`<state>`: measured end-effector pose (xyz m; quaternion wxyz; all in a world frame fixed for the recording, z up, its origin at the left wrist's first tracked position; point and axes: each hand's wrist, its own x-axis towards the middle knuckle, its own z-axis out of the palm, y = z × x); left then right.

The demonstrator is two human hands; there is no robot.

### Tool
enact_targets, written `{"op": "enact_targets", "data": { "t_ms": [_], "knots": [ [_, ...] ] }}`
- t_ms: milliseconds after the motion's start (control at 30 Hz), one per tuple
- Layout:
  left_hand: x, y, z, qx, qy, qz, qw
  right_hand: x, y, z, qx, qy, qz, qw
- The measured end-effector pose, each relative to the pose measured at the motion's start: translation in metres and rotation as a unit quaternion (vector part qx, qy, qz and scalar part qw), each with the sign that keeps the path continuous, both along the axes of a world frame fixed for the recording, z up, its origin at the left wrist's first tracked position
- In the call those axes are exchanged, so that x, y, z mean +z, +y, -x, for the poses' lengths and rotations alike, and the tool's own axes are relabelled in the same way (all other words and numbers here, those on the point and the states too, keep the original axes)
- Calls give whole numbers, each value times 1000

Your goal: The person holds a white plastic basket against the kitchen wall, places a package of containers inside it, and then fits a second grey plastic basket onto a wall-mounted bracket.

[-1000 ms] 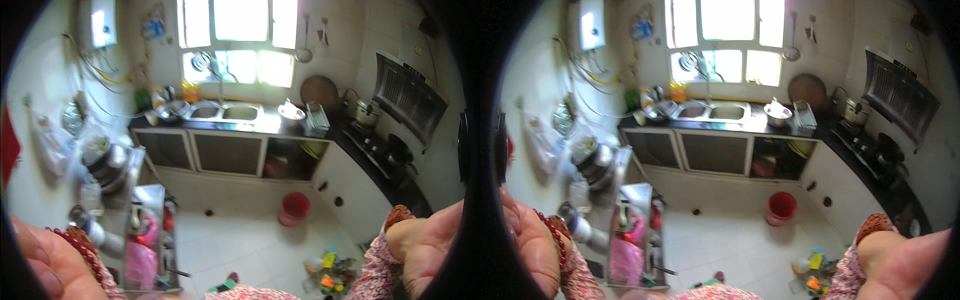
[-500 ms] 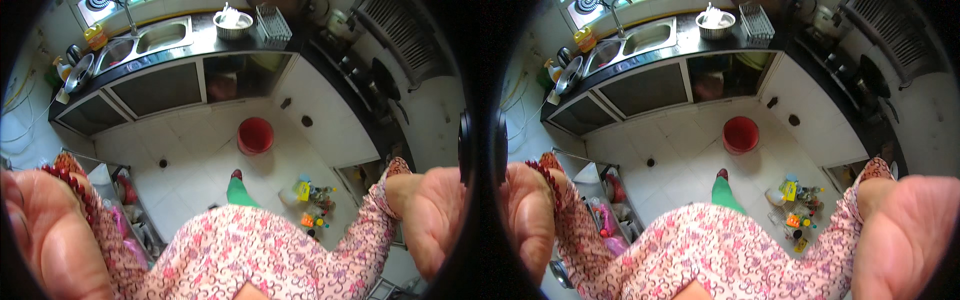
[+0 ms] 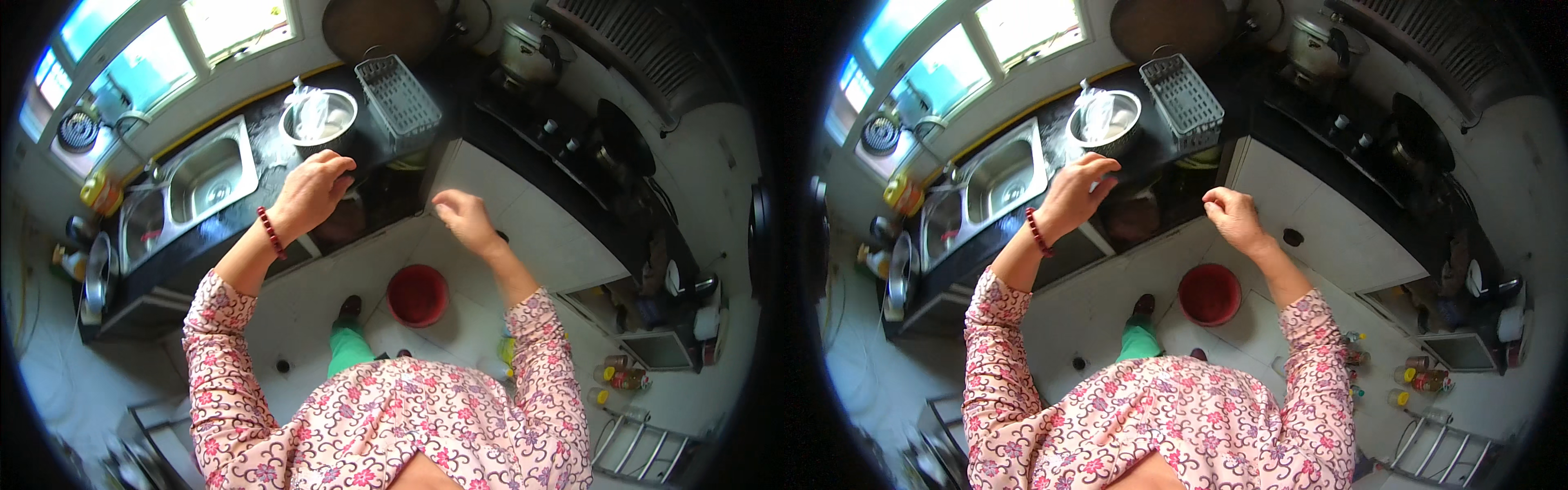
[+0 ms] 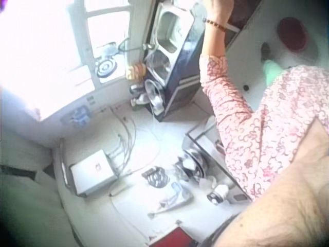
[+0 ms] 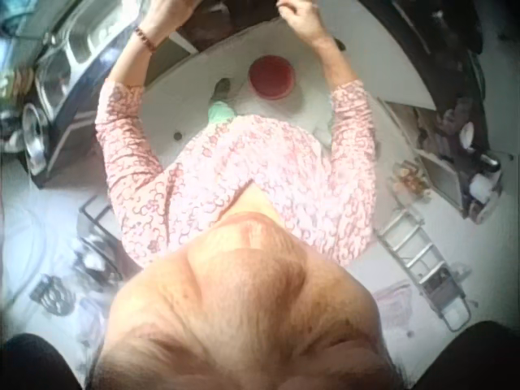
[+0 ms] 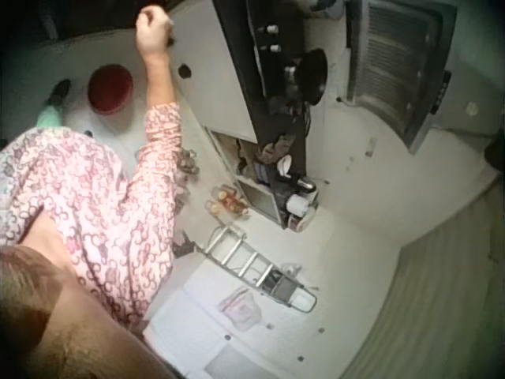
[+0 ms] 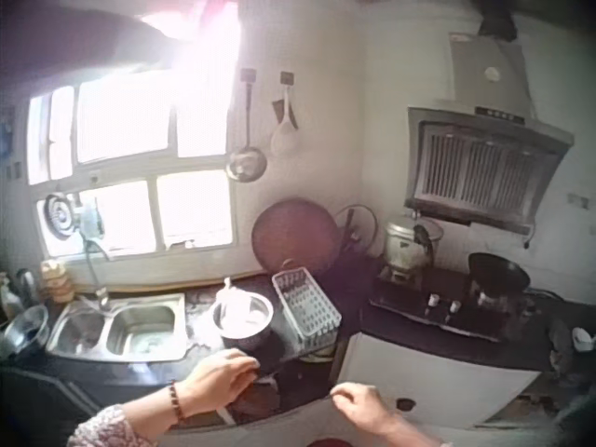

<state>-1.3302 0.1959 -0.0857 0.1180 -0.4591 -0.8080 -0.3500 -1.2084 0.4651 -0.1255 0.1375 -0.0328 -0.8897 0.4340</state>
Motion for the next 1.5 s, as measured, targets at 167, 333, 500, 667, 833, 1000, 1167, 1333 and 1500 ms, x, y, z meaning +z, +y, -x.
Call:
{"op": "enact_targets", "data": {
  "t_ms": [167,333,500,667,833,1000,1167,1333,1500],
  "knots": [
    [-56,72,129,-80,57,97,990,-49,10,81,-91,-40,19,995],
    [-81,135,239,-76,54,234,968,-59,1,161,-193,-115,-50,973],
    [-89,153,259,-48,53,385,920,-71,-2,158,-155,-111,-146,971],
    [-82,137,264,-37,128,344,929,-53,-27,166,-138,-125,-109,976],
    [-42,122,249,-50,224,291,929,-35,-37,155,-197,7,-126,972],
    [3,103,202,-87,275,195,937,-22,-40,114,-251,106,-166,948],
    [33,119,95,-173,343,83,920,12,-34,-7,-320,203,-289,879],
    [25,86,-28,-278,344,27,896,0,-109,-153,-397,191,-264,858],
    [-43,90,-61,-291,244,131,916,-33,-96,-193,-354,127,-299,877]
  ]
}}
